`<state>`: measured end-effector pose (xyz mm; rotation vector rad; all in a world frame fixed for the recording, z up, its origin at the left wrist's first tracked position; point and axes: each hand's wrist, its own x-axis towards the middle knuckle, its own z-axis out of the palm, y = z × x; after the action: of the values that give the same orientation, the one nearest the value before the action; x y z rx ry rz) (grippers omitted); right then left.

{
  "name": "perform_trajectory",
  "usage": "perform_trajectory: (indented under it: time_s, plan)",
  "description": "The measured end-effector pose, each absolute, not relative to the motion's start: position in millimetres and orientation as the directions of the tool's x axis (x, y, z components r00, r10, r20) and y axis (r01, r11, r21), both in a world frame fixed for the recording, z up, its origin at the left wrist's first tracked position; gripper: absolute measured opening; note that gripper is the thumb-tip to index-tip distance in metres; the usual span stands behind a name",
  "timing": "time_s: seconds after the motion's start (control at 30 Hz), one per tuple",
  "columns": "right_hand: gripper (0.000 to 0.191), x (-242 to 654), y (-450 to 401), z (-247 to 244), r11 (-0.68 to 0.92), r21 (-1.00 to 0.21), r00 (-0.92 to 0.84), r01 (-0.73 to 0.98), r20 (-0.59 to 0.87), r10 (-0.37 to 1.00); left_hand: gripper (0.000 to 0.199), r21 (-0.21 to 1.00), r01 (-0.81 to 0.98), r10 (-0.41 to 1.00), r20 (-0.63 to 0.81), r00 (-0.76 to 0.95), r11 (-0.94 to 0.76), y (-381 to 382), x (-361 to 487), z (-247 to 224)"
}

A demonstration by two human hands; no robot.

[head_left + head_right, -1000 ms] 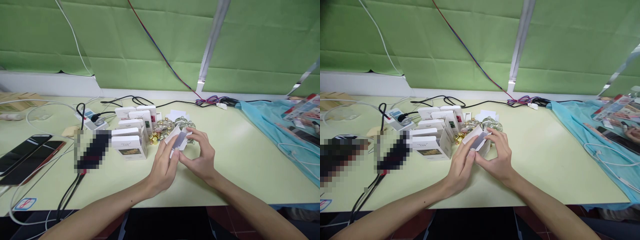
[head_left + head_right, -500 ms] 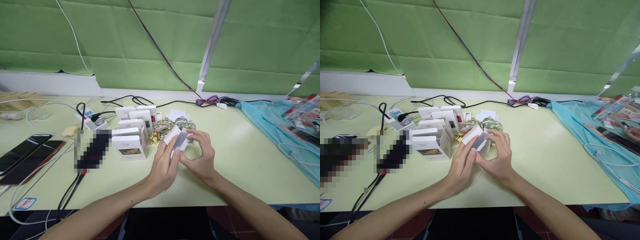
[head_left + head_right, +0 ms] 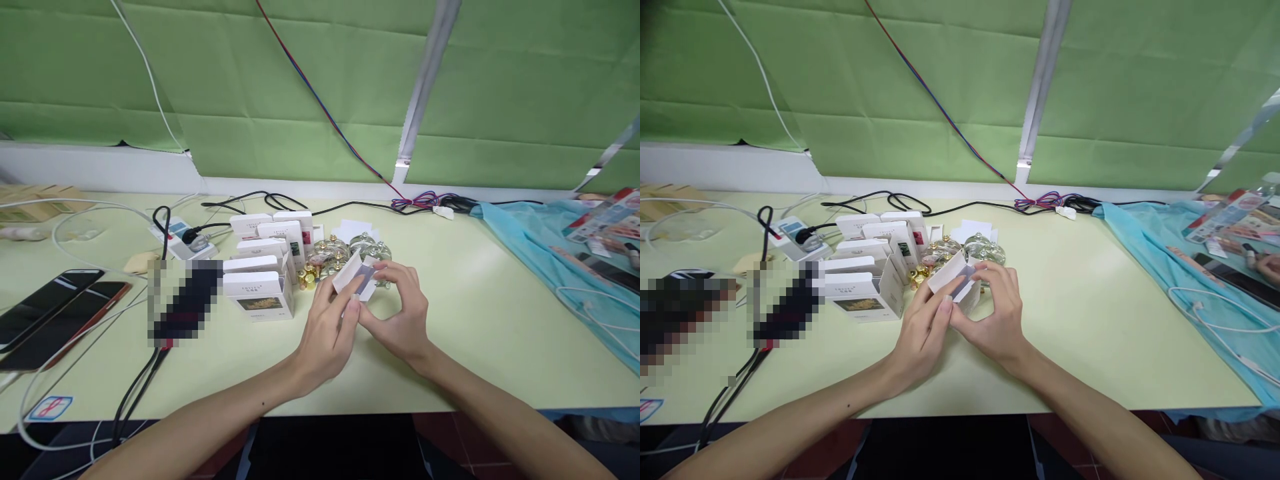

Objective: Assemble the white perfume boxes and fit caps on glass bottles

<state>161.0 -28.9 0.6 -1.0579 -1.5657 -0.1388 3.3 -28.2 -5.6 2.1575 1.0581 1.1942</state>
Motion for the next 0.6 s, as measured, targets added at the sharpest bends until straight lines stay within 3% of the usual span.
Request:
perform_trajectory:
  time_s: [0.6]
  plan:
    - [0.022, 160.6, -29.0, -0.2, 0.577, -0.583, 0.09, 0.573, 0.744, 0.662, 0.049, 0.775, 0.378, 0.857, 0.404, 0.319, -0.506, -31.7, 4.9, -7.8]
